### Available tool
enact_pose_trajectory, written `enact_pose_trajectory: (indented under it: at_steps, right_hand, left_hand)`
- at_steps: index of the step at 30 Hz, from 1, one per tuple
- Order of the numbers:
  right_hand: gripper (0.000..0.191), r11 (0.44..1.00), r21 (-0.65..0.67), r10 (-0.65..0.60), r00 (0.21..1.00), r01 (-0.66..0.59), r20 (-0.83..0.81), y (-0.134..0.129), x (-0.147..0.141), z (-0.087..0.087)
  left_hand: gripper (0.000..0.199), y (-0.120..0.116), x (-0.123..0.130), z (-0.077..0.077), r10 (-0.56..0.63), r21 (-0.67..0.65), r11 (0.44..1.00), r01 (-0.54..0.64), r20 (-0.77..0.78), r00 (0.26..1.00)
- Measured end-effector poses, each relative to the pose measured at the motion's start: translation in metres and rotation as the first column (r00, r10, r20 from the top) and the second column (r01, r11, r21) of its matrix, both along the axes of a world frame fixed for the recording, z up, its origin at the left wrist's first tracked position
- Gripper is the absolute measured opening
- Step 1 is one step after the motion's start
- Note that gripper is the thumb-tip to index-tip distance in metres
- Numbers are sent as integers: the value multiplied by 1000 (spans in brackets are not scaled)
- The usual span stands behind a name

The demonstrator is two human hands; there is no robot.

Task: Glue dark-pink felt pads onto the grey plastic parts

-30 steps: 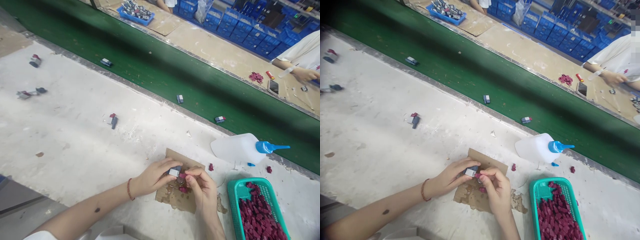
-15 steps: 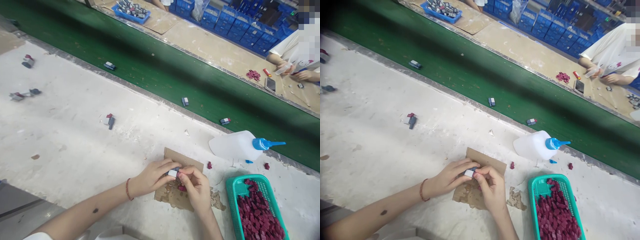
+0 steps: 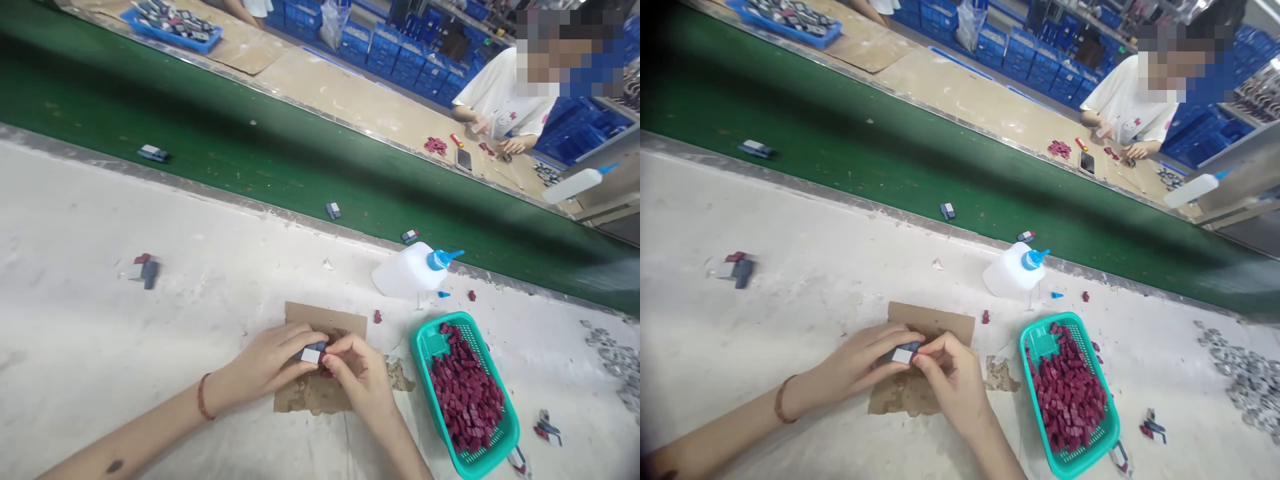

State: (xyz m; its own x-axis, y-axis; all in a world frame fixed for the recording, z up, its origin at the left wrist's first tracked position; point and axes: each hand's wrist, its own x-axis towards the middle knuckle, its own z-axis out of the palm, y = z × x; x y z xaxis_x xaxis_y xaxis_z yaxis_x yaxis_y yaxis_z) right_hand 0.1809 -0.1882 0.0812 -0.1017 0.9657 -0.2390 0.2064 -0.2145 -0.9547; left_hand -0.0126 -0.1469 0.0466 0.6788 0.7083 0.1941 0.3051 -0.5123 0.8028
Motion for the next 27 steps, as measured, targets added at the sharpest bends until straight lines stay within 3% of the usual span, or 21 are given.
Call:
enact_pose_trajectory:
  at_steps: [2, 4, 7, 9, 12, 16, 20, 24, 27]
  right_hand:
    - [18, 999, 51, -7, 985, -2, 174, -6, 22, 12]
    - [23, 990, 111, -123, 913, 86, 389, -12, 54, 22]
    - [23, 976, 156, -217, 641, 152, 736, -21, 105, 28]
    - [18, 979, 116, -178, 429, 166, 885, -25, 129, 24]
    - [15, 987, 10, -57, 300, 159, 952, -27, 142, 14]
    - [17, 981, -37, -18, 280, 189, 960, -26, 137, 3]
    - [15, 979, 10, -72, 296, 205, 952, -26, 137, -1]
    - [17, 950, 78, -236, 531, 302, 814, -27, 142, 3]
    - [26, 892, 88, -402, 690, 443, 602, -30, 140, 10]
  left_hand:
    - [29, 15, -1, 5, 4, 19, 1000, -3, -46, 999]
    - [31, 38, -4, 7, 97, 9, 995, -97, -76, 992]
    - [36, 85, -14, 2, 339, 35, 941, -337, -90, 937]
    - [39, 120, -20, -7, 448, 113, 892, -438, -95, 889]
    - [41, 166, -23, -24, 551, 232, 824, -517, -119, 826]
    - [45, 196, -9, -36, 609, 309, 778, -546, -159, 777]
    - [50, 199, 25, -28, 568, 408, 787, -463, -185, 802]
    - [47, 203, 67, -16, 306, 374, 908, -191, -277, 911]
    - [41, 210, 96, -15, 199, 291, 950, -115, -276, 940]
